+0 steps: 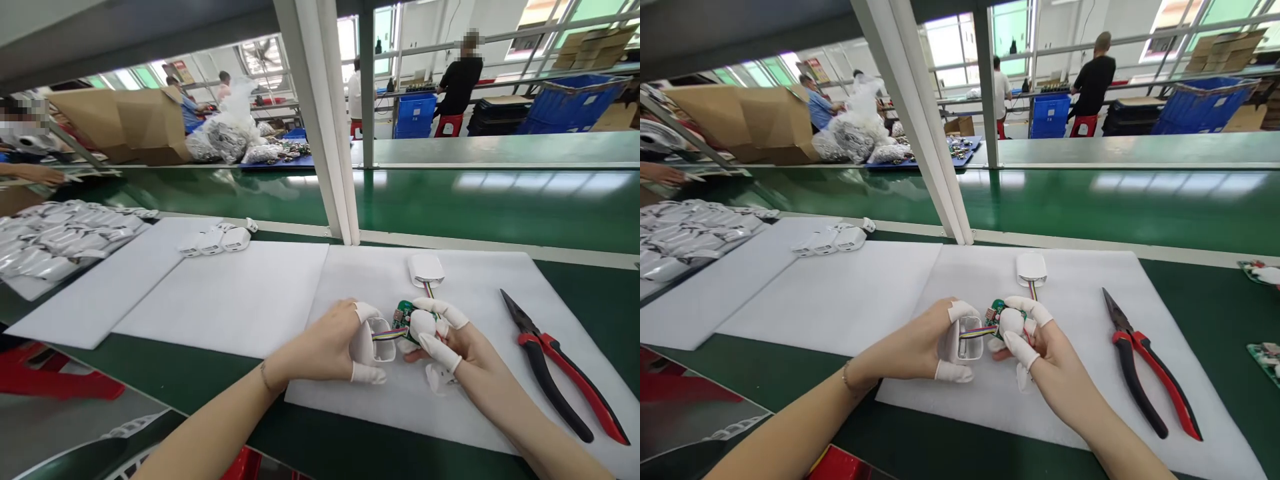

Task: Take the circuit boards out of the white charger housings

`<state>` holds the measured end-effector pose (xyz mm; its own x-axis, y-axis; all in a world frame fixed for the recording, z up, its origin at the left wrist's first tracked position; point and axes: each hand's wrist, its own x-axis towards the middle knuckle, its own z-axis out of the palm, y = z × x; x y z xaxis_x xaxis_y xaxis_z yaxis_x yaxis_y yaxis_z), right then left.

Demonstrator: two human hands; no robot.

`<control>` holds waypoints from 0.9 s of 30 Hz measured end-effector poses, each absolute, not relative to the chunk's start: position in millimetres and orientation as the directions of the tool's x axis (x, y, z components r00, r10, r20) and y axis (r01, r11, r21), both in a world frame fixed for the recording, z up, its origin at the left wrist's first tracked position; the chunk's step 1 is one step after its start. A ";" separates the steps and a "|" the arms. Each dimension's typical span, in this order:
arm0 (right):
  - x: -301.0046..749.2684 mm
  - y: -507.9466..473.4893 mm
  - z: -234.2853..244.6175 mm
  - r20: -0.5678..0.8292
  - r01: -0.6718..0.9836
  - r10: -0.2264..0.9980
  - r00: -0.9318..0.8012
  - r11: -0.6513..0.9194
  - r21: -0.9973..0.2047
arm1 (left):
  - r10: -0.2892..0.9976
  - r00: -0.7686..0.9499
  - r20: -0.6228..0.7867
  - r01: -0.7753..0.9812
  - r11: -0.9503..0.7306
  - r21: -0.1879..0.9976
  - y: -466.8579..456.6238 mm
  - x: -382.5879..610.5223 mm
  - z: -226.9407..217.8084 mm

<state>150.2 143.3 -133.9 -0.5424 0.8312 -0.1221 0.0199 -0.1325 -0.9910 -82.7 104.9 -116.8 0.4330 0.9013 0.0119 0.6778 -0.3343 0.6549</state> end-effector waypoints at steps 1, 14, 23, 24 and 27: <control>152.1 144.7 -132.9 -0.114 0.044 0.837 -0.536 -0.107 -0.993 | 0.909 0.417 0.012 0.657 -0.311 0.687 106.4 -80.8 -117.8; 156.1 127.2 -130.4 0.045 0.209 0.724 -0.688 0.257 -0.944 | 0.867 0.341 0.363 0.776 -0.478 0.413 105.2 -71.7 -142.4; 147.2 120.4 -134.1 0.038 0.372 0.759 -0.650 0.361 -0.855 | 0.773 0.394 0.498 0.834 -0.528 0.160 101.4 -65.5 -148.4; 146.0 119.6 -133.8 0.029 0.394 0.765 -0.644 0.363 -0.845 | 0.762 0.406 0.505 0.834 -0.534 0.136 101.3 -65.3 -148.9; 142.8 116.7 -134.1 0.025 0.445 0.789 -0.614 0.371 -0.815 | 0.744 0.424 0.517 0.839 -0.538 0.085 100.0 -63.5 -149.7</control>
<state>142.8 116.7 -134.1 -0.6136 0.7892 0.0248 0.4446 0.3713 -0.8152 -63.5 100.0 -149.7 0.4241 0.7439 0.5165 0.8389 -0.5376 0.0855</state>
